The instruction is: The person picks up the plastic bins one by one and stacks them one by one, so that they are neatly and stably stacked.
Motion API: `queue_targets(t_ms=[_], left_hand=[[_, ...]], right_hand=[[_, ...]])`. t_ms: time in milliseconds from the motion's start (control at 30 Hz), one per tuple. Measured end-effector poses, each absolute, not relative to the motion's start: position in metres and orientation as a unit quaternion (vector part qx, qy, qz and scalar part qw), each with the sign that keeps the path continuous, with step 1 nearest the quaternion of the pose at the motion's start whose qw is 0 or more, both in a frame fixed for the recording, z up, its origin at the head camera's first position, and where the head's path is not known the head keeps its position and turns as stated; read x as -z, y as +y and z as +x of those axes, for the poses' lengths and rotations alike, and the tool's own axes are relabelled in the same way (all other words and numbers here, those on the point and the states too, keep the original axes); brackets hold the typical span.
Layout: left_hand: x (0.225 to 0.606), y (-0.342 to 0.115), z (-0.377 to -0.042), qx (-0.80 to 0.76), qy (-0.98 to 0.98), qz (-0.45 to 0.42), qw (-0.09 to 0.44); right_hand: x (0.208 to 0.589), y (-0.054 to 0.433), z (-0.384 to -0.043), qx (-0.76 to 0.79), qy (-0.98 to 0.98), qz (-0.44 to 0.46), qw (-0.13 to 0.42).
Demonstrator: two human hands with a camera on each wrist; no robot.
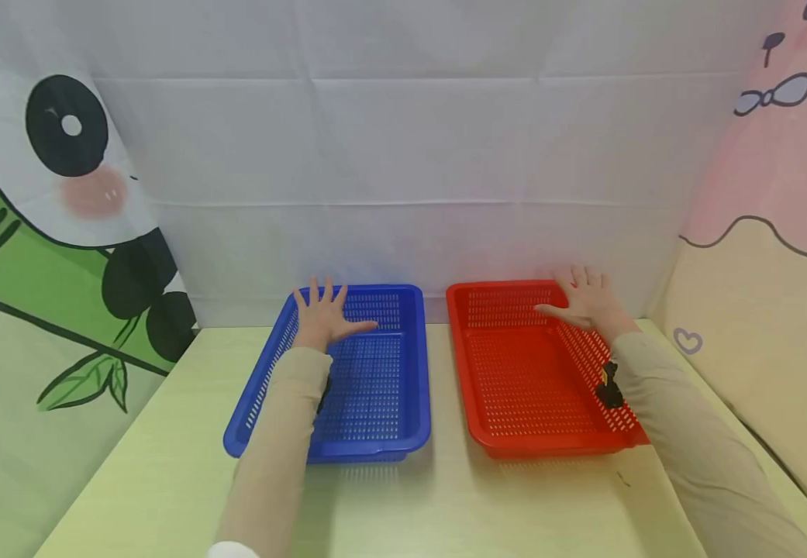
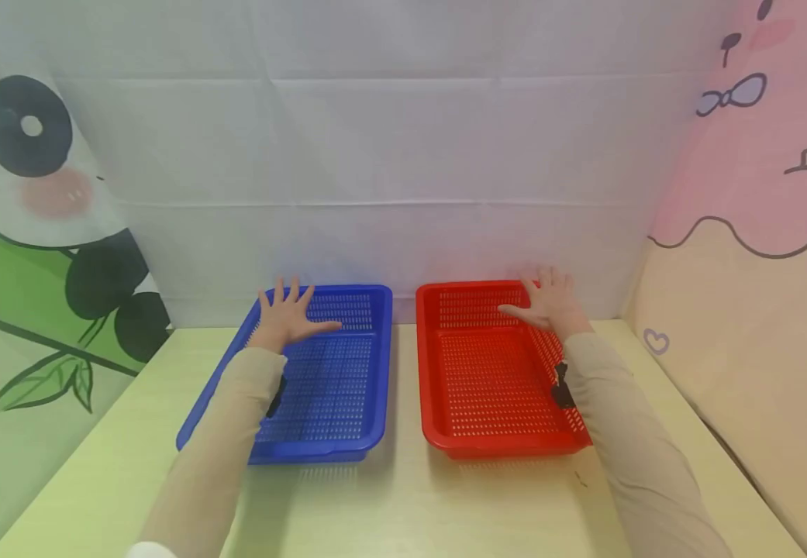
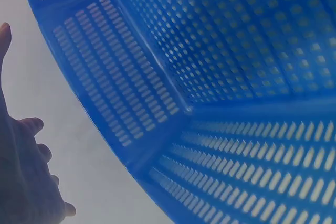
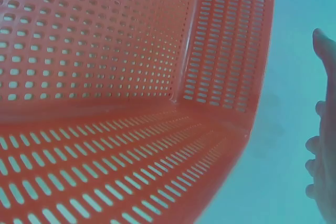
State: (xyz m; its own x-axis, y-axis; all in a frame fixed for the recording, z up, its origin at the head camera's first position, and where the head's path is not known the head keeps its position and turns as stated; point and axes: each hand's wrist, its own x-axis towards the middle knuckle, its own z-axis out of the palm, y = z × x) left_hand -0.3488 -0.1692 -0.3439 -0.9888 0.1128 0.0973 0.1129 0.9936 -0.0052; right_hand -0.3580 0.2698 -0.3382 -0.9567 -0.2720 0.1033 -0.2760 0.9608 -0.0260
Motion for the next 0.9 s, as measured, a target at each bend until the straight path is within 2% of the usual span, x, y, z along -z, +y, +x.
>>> queue_targets(t_ms=[400, 900], left_hand=[[0.339, -0.130, -0.356, 0.013, -0.996, -0.067, 0.059], [0.341, -0.108, -0.357, 0.037, -0.995, -0.078, 0.055]], right_hand=[[0.331, 0.276, -0.355, -0.043, -0.985, 0.150, 0.070], [0.321, 0.297, -0.353, -0.005, -0.989, 0.136, 0.050]])
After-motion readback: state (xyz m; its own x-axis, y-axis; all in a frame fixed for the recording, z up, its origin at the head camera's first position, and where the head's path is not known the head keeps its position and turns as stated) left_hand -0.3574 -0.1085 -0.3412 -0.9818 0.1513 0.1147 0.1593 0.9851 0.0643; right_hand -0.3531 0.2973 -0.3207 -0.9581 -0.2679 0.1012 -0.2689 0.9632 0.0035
